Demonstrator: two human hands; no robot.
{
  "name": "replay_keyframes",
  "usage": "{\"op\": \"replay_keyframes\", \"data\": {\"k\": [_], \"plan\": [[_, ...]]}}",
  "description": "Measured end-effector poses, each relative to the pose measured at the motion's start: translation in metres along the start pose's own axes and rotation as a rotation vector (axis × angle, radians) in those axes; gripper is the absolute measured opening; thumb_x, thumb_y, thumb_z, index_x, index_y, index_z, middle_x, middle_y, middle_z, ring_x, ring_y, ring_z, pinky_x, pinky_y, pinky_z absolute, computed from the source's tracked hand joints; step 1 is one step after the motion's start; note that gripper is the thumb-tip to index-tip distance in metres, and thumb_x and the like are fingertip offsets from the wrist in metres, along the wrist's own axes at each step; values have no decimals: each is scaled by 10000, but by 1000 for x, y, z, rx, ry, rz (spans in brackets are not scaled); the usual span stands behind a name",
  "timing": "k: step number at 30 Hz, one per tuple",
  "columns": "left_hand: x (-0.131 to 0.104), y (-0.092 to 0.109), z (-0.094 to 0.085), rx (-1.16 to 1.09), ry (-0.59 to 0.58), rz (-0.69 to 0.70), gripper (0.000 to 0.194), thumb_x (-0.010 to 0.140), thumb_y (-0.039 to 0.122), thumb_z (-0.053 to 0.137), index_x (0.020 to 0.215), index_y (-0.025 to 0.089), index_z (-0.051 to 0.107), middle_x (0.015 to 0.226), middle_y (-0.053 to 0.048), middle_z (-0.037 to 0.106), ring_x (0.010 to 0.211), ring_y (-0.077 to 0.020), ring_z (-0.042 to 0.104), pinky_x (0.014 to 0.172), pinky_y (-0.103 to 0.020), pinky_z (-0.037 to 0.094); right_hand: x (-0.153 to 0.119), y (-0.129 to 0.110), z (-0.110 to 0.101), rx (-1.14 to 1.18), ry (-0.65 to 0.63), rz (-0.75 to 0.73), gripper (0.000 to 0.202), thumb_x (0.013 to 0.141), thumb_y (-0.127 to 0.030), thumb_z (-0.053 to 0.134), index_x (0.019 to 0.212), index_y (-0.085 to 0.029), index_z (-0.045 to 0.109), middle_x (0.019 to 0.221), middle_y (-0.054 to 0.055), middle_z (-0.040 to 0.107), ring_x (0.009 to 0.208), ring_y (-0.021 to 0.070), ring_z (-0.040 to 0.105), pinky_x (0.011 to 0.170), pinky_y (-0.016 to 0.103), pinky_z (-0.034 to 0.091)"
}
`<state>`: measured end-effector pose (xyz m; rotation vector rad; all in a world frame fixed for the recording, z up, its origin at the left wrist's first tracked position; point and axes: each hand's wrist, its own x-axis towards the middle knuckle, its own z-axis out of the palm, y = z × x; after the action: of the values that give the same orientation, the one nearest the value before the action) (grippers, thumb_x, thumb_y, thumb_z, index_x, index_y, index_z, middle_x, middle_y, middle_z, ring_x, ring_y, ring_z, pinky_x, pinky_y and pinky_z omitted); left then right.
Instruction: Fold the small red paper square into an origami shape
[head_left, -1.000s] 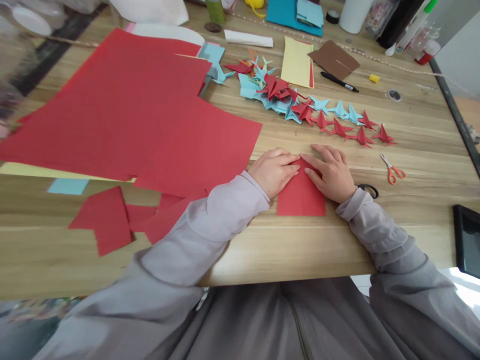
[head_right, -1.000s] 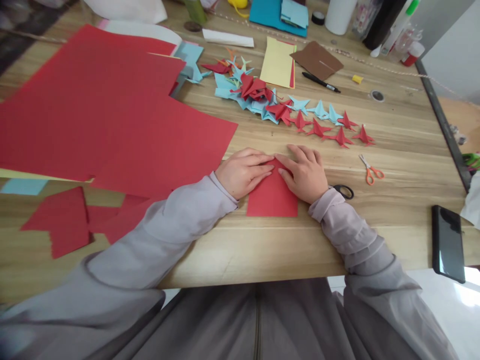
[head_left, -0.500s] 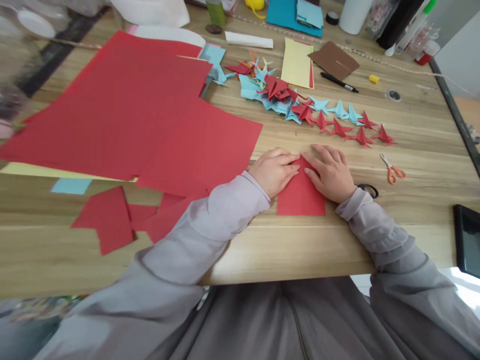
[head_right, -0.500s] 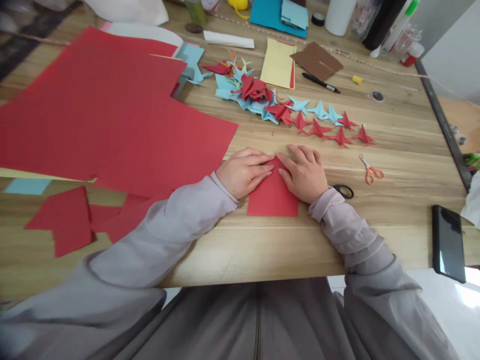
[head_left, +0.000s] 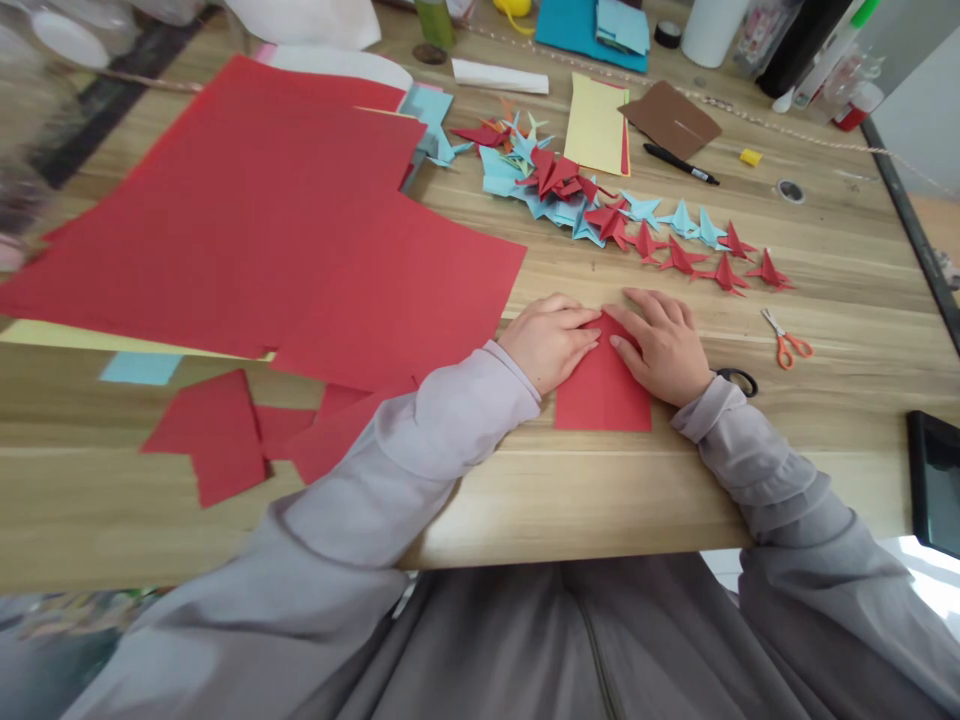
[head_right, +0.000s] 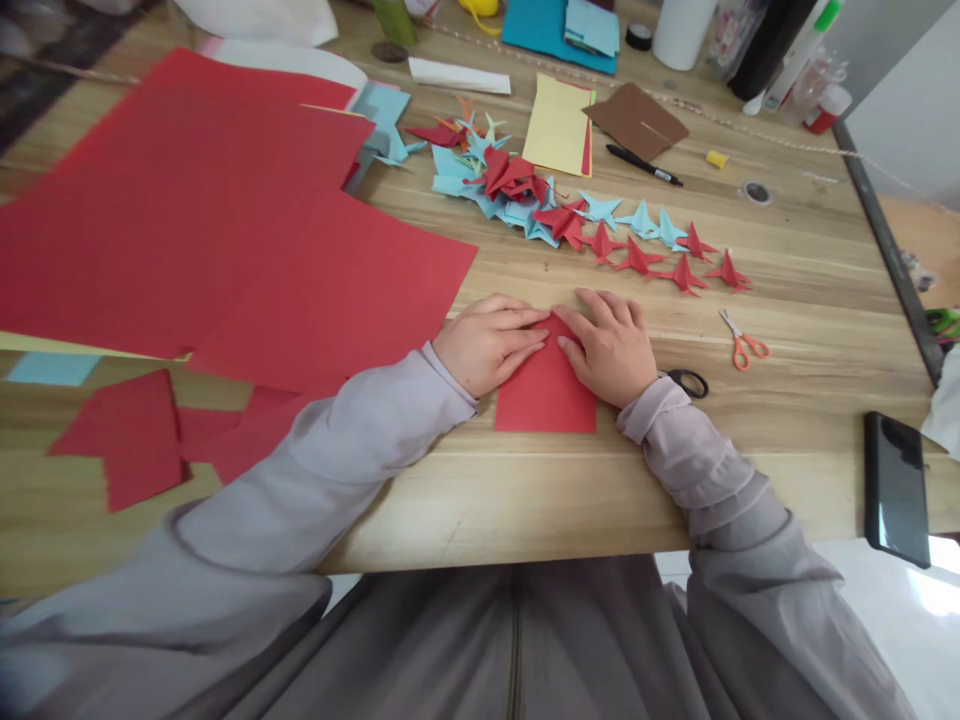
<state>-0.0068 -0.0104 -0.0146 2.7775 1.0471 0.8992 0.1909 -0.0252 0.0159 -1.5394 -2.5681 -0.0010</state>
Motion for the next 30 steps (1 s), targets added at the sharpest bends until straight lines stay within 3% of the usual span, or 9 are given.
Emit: {"op": "replay_keyframes", "data": {"k": [30], "plan": [[0, 3, 0, -2, -58, -44, 313, 917, 293, 438, 946, 175, 726, 1112, -82, 688, 985, -217, 567, 874, -400, 485, 0, 0, 1, -2, 7, -21, 414, 943, -386, 361, 1316, -290, 515, 1409, 102, 455, 1269, 310, 377, 1013, 504, 275]]}}
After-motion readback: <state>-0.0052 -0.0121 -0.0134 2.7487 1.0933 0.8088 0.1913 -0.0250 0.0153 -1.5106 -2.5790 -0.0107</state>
